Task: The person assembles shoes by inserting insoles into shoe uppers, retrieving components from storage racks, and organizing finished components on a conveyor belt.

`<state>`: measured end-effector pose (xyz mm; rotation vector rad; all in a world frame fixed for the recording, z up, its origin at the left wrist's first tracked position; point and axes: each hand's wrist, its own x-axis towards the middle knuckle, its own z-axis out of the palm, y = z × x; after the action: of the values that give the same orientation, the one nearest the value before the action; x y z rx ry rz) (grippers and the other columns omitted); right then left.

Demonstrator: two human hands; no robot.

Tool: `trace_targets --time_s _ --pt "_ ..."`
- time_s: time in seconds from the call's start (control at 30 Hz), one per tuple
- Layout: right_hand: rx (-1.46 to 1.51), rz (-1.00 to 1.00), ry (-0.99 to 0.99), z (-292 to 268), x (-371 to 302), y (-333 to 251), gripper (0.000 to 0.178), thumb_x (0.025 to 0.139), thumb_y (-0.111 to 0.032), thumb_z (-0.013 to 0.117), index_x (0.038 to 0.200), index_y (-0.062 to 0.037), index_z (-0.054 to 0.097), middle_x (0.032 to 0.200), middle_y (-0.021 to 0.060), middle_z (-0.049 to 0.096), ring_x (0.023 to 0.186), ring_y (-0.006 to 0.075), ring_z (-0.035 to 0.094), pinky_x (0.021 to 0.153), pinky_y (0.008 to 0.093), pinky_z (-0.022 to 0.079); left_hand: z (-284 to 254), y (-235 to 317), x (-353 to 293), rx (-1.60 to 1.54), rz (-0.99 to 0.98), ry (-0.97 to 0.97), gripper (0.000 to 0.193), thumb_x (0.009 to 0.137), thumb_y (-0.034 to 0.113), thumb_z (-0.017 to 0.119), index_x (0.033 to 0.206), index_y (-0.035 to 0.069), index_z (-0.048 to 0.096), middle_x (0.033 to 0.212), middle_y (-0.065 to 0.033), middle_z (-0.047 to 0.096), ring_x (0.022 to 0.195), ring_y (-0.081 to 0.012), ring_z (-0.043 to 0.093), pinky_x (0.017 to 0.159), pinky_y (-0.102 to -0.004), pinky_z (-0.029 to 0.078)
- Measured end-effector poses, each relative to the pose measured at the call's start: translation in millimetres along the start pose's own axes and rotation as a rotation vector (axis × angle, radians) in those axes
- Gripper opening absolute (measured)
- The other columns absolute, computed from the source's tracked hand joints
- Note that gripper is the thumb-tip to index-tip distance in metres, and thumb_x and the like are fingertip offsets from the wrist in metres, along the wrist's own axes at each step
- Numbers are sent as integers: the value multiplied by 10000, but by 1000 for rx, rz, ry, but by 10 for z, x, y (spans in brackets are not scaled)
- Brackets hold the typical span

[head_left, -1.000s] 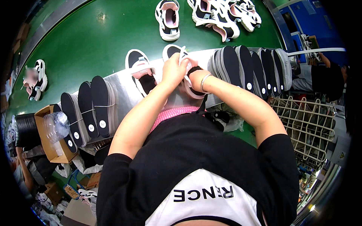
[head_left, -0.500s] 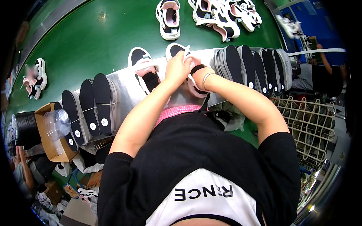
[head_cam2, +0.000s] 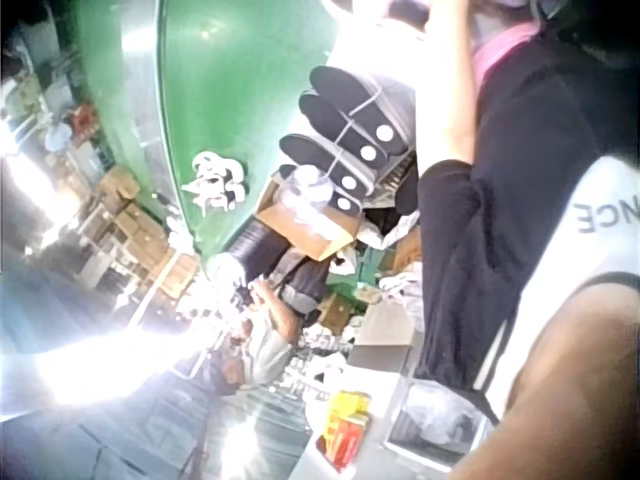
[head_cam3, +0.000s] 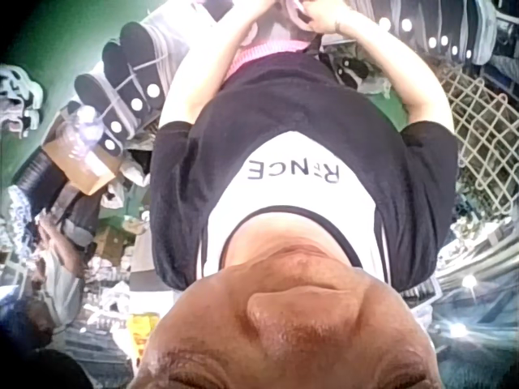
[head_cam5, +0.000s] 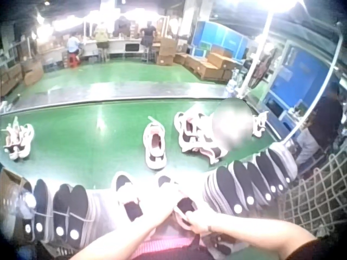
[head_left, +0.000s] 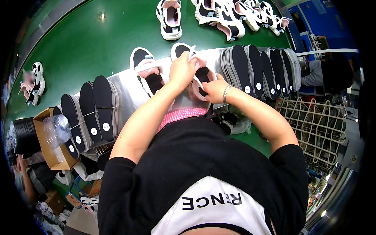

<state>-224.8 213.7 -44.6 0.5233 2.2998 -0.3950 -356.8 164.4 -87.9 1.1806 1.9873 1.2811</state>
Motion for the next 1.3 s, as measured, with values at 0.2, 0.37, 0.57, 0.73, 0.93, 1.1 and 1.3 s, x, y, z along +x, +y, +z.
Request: trace_targets --time_s 0.2,0.37,0.57,0.73,0.93,1.1,1.3 --pt "39 -55 125 64 9 25 245 644 -188 512 815 -13 512 690 145 589 724 300 577 736 407 380 -220 118 -153 55 368 198 371 728 201 581 1006 -3 445 651 -164 559 648 -368 546 618 -426 427" --pt "87 -66 222 117 6 -357 191 682 -138 466 817 -9 507 667 144 586 671 293 581 685 408 390 -843 213 -656 398 134 40 587 723 223 605 1175 -13 315 631 -98 558 520 -295 555 465 -364 450" --pt "192 -200 138 -123 161 -762 215 737 -213 468 860 -76 578 776 102 605 746 248 578 719 452 360 -743 97 -545 585 -106 -96 760 716 325 545 1281 15 144 649 -186 570 572 -340 569 499 -421 455" --pt "395 -577 948 -370 48 -491 210 748 -240 520 902 -98 543 841 57 557 854 231 516 875 470 252 -1072 -126 -150 562 -144 69 608 716 176 491 1257 92 228 636 -193 571 576 -348 566 523 -453 447" --pt "481 -237 1055 -697 571 375 271 726 -197 546 937 -28 535 949 146 534 898 318 487 808 369 377 -1927 -129 797 795 -304 323 562 779 186 471 1270 93 215 767 -177 585 706 -345 564 608 -439 442" --pt "405 202 972 -817 981 1015 424 723 -212 557 1094 -50 432 1053 176 455 962 331 461 799 380 399 -1736 -213 1159 377 132 317 334 759 116 523 1084 56 467 964 -152 541 838 -294 527 719 -369 423" --pt "367 415 887 -1272 1543 1149 410 718 -211 564 1089 -106 426 1024 186 457 924 335 494 754 406 431 -634 -425 991 482 387 -134 495 696 188 614 1131 48 424 1156 -148 449 996 -314 483 794 -366 415"
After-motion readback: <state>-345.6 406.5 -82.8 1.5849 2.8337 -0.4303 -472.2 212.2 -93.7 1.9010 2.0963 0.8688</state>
